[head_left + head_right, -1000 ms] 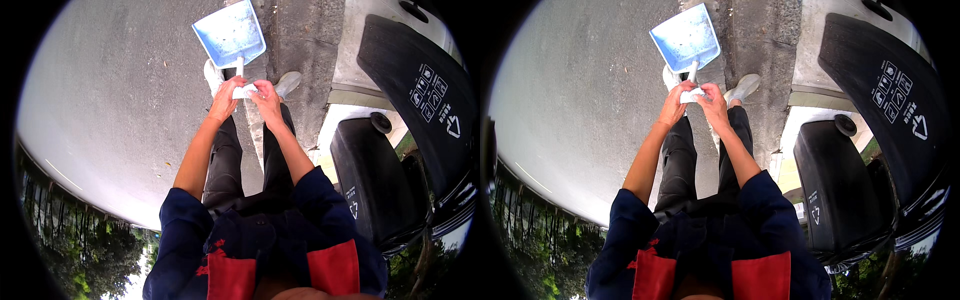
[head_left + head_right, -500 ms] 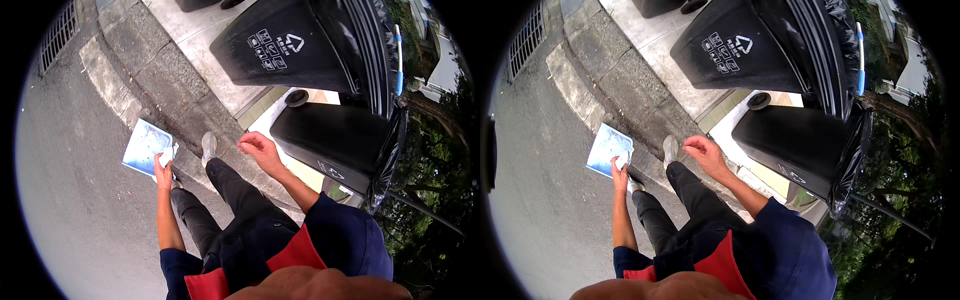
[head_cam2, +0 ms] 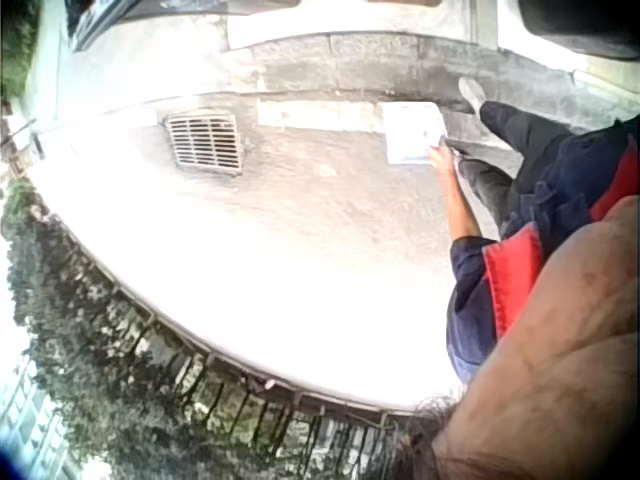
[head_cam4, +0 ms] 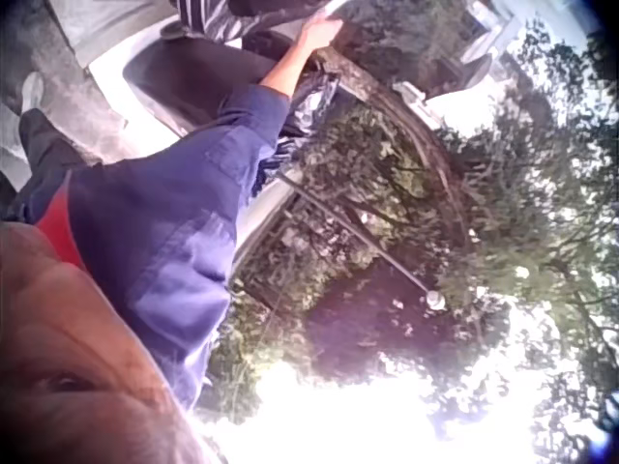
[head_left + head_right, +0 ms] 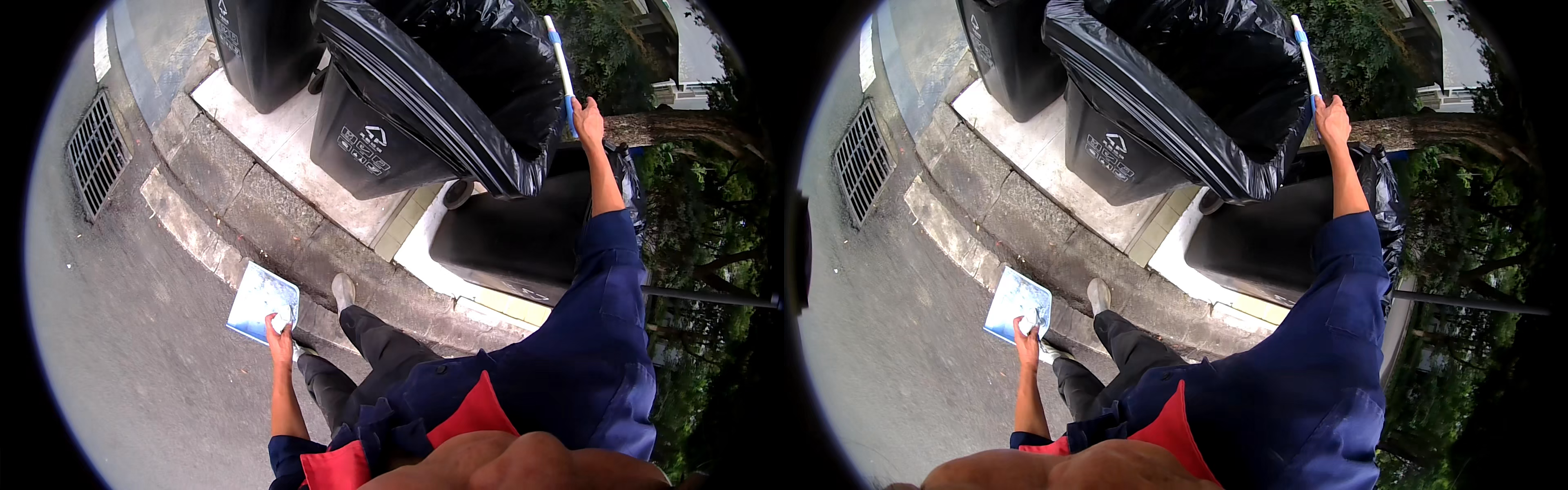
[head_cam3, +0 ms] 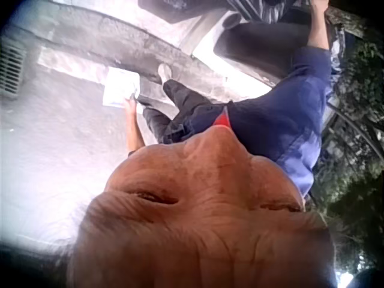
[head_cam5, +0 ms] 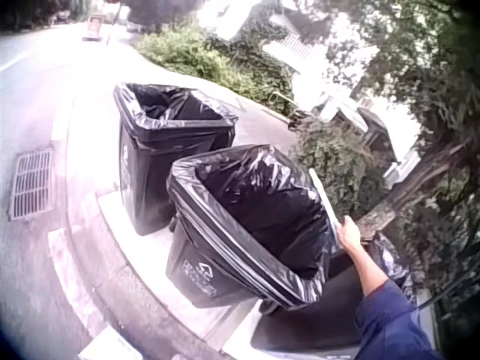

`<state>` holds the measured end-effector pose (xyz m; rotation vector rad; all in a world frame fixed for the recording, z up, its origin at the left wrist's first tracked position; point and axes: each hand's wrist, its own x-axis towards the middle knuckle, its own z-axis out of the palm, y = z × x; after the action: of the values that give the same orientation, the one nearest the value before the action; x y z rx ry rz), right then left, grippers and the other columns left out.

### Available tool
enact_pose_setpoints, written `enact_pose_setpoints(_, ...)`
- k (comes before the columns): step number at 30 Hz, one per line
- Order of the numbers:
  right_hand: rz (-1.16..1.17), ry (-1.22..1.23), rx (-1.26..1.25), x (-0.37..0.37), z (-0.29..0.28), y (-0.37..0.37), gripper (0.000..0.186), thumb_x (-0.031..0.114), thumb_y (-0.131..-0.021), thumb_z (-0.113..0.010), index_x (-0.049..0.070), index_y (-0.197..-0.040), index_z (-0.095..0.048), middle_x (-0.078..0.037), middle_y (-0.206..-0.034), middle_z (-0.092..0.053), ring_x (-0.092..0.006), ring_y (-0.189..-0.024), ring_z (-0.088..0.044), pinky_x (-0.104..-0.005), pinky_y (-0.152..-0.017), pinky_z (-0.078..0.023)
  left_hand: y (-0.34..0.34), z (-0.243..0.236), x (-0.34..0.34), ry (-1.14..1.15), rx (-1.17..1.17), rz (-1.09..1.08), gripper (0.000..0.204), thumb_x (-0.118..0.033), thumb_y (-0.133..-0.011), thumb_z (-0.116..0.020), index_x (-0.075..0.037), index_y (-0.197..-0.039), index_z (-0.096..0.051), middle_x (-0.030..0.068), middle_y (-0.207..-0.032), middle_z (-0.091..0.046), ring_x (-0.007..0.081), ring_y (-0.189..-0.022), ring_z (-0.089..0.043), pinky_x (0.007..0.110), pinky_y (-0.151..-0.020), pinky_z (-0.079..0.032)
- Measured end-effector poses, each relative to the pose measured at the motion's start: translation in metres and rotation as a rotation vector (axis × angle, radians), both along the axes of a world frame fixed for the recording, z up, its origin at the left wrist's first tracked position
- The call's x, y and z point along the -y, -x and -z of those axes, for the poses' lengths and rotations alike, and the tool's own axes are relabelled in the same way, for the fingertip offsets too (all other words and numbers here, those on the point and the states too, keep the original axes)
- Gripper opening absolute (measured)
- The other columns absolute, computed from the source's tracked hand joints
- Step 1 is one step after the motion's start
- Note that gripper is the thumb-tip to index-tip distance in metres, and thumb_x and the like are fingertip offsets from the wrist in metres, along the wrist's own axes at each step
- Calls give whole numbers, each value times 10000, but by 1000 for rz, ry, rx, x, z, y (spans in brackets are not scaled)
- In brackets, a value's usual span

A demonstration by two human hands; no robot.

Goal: The person retrieves a plastic bag from a trash bin and uses it to wrap the handle of a dustpan. They then reassemble the dustpan handle and walk to a nearby area to pick up a broom.

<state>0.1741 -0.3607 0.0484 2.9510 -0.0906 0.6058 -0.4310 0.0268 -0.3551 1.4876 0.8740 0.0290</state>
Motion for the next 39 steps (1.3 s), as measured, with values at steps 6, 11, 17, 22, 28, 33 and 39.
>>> enact_pose_setpoints(6,55,-99,-87,26,27,-41,544,475,-837,-496,60,-1189,-510,-234,-1055,-597,-390,-1001,-563,-445,-853,-438,-28,-22,17,-3,-46,-22,333,-32,-748,-582,-40,-1056,-456,110,-904,-530,212,-879,-500,319,-793,-411)
enact_pose_setpoints(11,-252,-186,111,-49,-17,27,431,384,-855,-537,42,-1116,-553,-181,-900,-632,-313,-823,-622,-389,-744,-471,-19,-7,23,-13,-76,-97,385,-82,-746,-591,-33,-1102,-453,132,-911,-532,214,-875,-487,316,-811,-404)
enact_pose_setpoints(17,-712,-1116,-983,-187,6,289,520,186,-890,-540,8,-1320,-307,-118,-773,-551,-96,-458,-483,-180,-369,-364,-7,17,13,32,-85,-148,364,-87,-755,-623,-68,-1077,-454,150,-948,-561,248,-941,-524,339,-839,-402)
enact_pose_setpoints(22,-168,-591,-1696,-219,129,402,456,51,-839,-566,42,-1283,-461,-33,-697,-535,-55,-507,-449,-206,-442,-369,13,60,22,4,-36,-228,322,-43,-738,-613,-76,-1020,-463,167,-927,-582,353,-920,-555,385,-781,-432)
enact_pose_setpoints(28,-507,-97,-1665,-246,190,443,401,72,-837,-586,17,-1227,-508,-171,-728,-561,-129,-585,-495,-265,-560,-431,45,109,27,4,-57,-287,267,-15,-742,-563,-76,-986,-473,149,-961,-571,376,-981,-526,404,-802,-425)
enact_pose_setpoints(33,-578,9,-1679,-259,197,472,394,59,-832,-593,10,-1215,-512,-228,-857,-605,-211,-601,-517,-295,-600,-450,80,130,39,9,-59,-246,256,12,-757,-559,-72,-987,-482,129,-965,-577,336,-975,-544,381,-817,-427)
enact_pose_setpoints(39,-617,71,-1732,-272,207,483,384,59,-838,-587,8,-1211,-510,-234,-875,-599,-255,-630,-555,-315,-612,-454,92,138,50,72,-105,-275,243,-5,-747,-568,-93,-956,-482,133,-975,-569,360,-1015,-515,409,-840,-418)
